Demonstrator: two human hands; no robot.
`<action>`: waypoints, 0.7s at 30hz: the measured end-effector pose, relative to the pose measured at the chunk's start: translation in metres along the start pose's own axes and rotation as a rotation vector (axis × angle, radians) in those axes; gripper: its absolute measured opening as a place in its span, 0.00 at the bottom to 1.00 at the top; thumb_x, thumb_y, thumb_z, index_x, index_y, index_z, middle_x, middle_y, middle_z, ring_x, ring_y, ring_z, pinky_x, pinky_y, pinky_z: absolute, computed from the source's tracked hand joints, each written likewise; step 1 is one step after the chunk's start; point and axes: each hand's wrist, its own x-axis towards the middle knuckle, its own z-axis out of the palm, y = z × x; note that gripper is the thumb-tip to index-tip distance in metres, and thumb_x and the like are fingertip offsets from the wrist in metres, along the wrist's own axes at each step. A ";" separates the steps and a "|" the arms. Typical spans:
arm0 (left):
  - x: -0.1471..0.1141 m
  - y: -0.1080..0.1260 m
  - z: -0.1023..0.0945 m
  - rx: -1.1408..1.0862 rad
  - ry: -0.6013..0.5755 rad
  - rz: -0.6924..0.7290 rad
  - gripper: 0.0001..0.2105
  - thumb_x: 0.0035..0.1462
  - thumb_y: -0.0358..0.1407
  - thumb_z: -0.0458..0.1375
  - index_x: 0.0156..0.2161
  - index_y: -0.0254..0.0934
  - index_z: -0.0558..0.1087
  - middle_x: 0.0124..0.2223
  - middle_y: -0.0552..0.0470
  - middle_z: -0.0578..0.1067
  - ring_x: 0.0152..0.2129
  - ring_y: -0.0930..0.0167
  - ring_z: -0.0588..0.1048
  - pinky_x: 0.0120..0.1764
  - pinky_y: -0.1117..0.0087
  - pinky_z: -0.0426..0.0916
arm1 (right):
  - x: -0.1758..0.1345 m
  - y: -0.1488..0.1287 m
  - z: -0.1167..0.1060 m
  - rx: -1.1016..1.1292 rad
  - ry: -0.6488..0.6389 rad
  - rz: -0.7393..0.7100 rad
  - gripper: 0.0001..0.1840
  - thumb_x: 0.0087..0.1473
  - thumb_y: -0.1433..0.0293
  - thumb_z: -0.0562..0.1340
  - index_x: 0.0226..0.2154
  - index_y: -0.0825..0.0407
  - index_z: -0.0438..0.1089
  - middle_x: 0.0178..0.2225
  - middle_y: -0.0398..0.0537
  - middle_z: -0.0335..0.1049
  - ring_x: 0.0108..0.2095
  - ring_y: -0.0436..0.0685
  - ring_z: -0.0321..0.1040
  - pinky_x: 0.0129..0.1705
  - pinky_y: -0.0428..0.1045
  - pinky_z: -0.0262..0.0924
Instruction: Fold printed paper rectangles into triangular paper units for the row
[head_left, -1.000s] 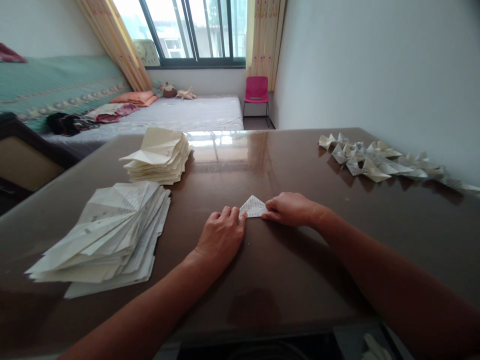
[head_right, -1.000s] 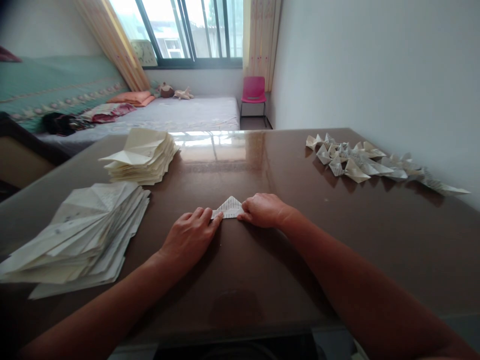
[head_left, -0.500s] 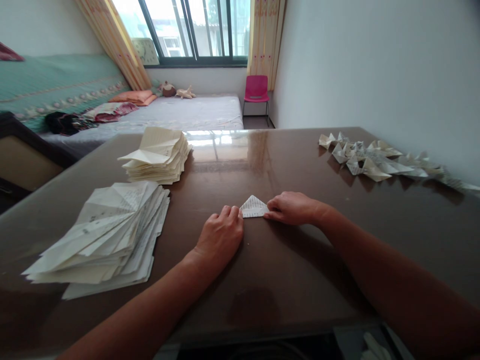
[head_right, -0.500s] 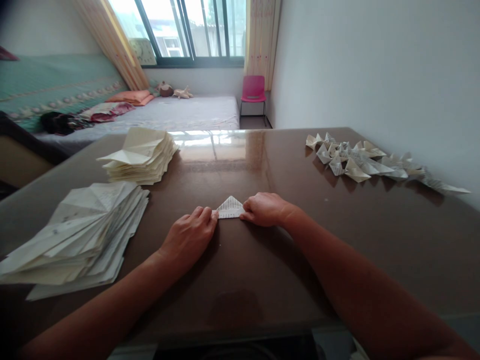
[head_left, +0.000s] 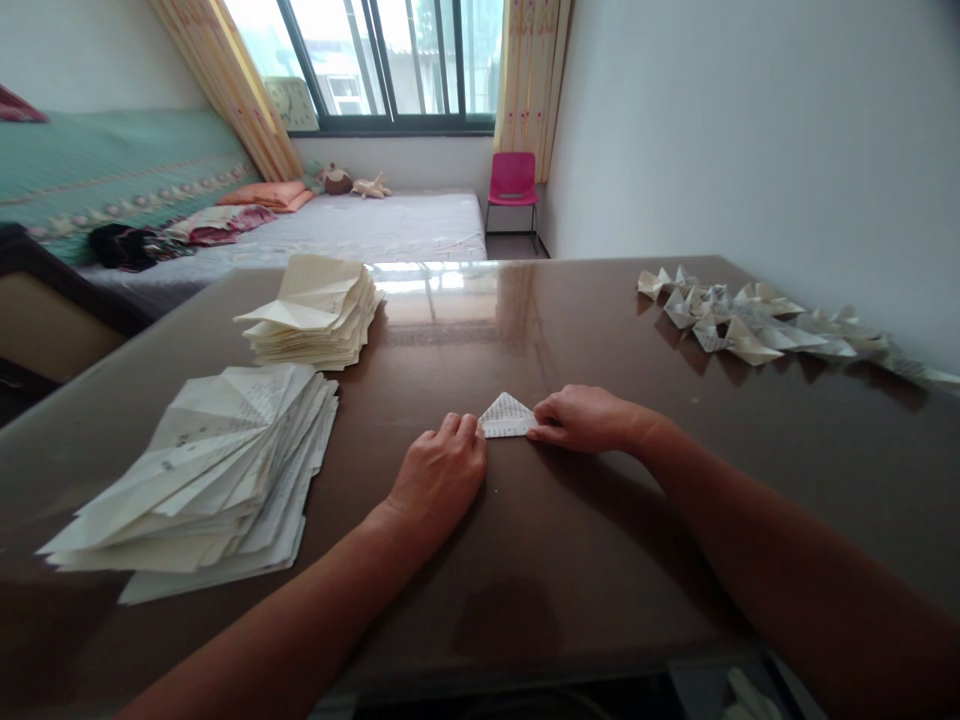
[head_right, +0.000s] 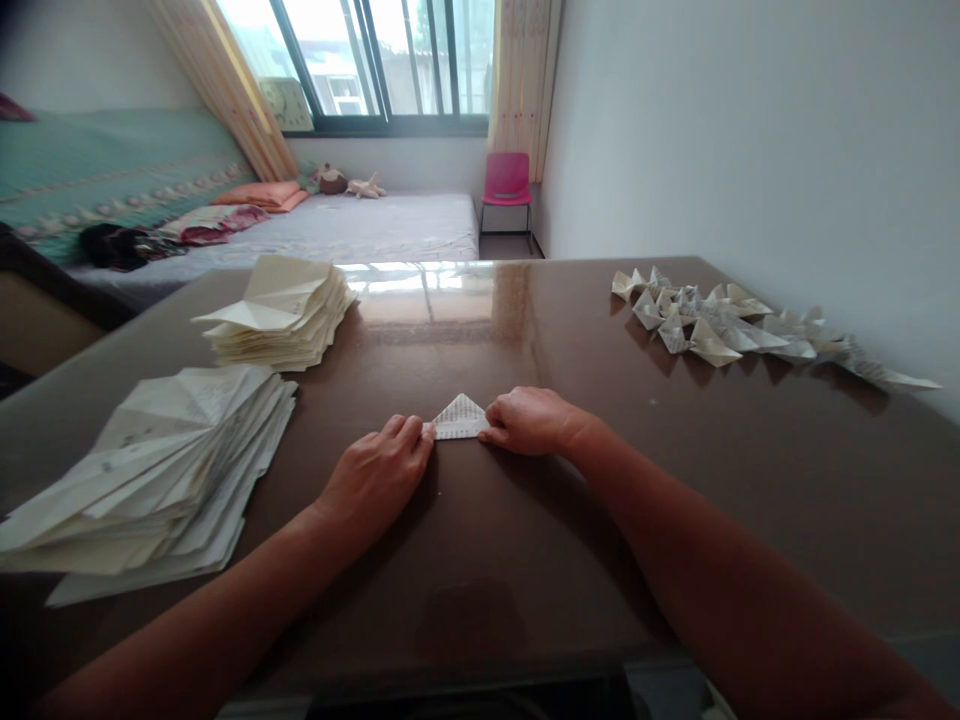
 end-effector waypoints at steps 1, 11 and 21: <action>0.000 0.000 0.000 -0.001 -0.001 0.002 0.12 0.60 0.27 0.49 0.47 0.29 0.70 0.38 0.44 0.70 0.38 0.64 0.69 0.30 0.68 0.64 | 0.000 0.000 0.000 -0.002 0.002 -0.006 0.25 0.58 0.51 0.49 0.33 0.48 0.75 0.34 0.51 0.76 0.32 0.56 0.70 0.26 0.47 0.46; 0.001 -0.001 0.001 -0.018 -0.006 0.013 0.12 0.60 0.27 0.49 0.47 0.28 0.69 0.38 0.44 0.69 0.38 0.64 0.69 0.30 0.67 0.66 | 0.001 0.001 0.001 -0.005 -0.003 -0.012 0.26 0.58 0.51 0.49 0.33 0.49 0.75 0.34 0.51 0.76 0.33 0.56 0.70 0.27 0.46 0.47; 0.001 -0.002 0.000 -0.019 -0.009 0.022 0.11 0.61 0.27 0.50 0.47 0.29 0.69 0.38 0.44 0.69 0.38 0.64 0.69 0.31 0.68 0.65 | 0.002 0.001 0.002 -0.018 0.001 -0.026 0.25 0.59 0.51 0.49 0.33 0.49 0.74 0.33 0.51 0.76 0.33 0.56 0.71 0.26 0.46 0.46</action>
